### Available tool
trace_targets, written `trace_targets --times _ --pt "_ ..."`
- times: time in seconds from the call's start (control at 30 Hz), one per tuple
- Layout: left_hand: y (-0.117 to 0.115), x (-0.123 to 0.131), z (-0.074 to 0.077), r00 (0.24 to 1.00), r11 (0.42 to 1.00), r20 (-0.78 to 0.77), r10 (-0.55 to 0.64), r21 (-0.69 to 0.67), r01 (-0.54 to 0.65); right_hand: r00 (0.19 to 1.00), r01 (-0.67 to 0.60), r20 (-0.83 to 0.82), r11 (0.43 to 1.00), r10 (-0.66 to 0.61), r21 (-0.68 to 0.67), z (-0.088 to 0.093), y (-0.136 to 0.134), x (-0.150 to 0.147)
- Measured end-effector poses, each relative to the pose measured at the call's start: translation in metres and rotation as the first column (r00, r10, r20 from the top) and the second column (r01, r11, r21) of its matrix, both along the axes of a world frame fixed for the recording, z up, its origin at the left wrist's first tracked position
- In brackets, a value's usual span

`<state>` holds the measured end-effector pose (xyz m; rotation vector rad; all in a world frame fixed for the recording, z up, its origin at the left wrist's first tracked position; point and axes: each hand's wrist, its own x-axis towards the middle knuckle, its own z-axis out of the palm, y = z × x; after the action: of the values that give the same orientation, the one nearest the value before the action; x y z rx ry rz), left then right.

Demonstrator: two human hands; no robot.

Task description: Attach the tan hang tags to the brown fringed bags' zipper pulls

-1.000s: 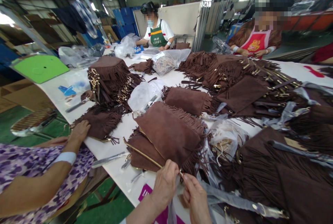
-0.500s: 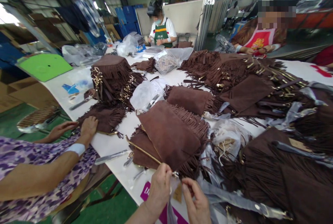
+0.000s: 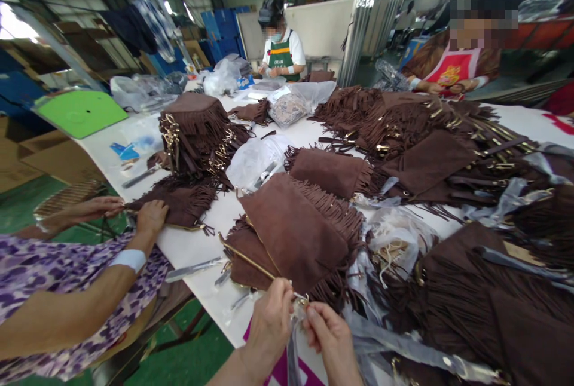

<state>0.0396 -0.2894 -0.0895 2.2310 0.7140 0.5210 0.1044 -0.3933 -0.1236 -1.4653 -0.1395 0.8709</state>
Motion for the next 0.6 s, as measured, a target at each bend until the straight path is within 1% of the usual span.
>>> trace_targets --times 0.03,0.1,0.17,0.23,0.3,0.37,0.5,0.6 --pt "-0.002 -0.006 -0.001 1.0 1.0 0.005 -0.001 -0.027 0.001 0.99 0.015 -0.138 0.999 -0.011 0.029 0.001 0.002 -0.001" --pt "-0.006 -0.019 -0.006 1.0 0.998 0.0 -0.013 -0.067 0.013 0.933 0.047 -0.36 0.996 -0.017 0.074 0.004 0.005 -0.003" --pt "-0.011 -0.029 -0.012 0.999 0.996 -0.017 -0.042 -0.086 0.041 0.865 0.066 -0.502 0.99 0.005 0.123 0.007 0.006 -0.004" --pt "-0.014 -0.036 -0.017 0.998 0.994 -0.027 -0.065 -0.087 0.062 0.806 0.091 -0.592 0.982 0.027 0.168 0.009 0.007 -0.004" --pt "-0.016 -0.039 -0.022 0.996 0.993 -0.034 -0.078 -0.096 0.074 0.764 0.112 -0.644 0.975 0.04 0.193 0.009 0.007 -0.004" --pt "-0.017 -0.039 -0.025 0.995 0.99 -0.039 -0.087 -0.11 0.083 0.747 0.112 -0.663 0.974 0.047 0.195 0.009 0.008 -0.003" --pt "-0.018 -0.04 -0.028 0.994 0.988 -0.041 -0.099 -0.121 0.094 0.738 0.122 -0.673 0.973 0.043 0.196 0.011 0.01 0.0" --pt "-0.018 -0.042 -0.023 0.997 0.989 -0.036 -0.068 -0.136 0.062 0.757 0.104 -0.652 0.977 0.044 0.187 0.011 0.009 -0.001"
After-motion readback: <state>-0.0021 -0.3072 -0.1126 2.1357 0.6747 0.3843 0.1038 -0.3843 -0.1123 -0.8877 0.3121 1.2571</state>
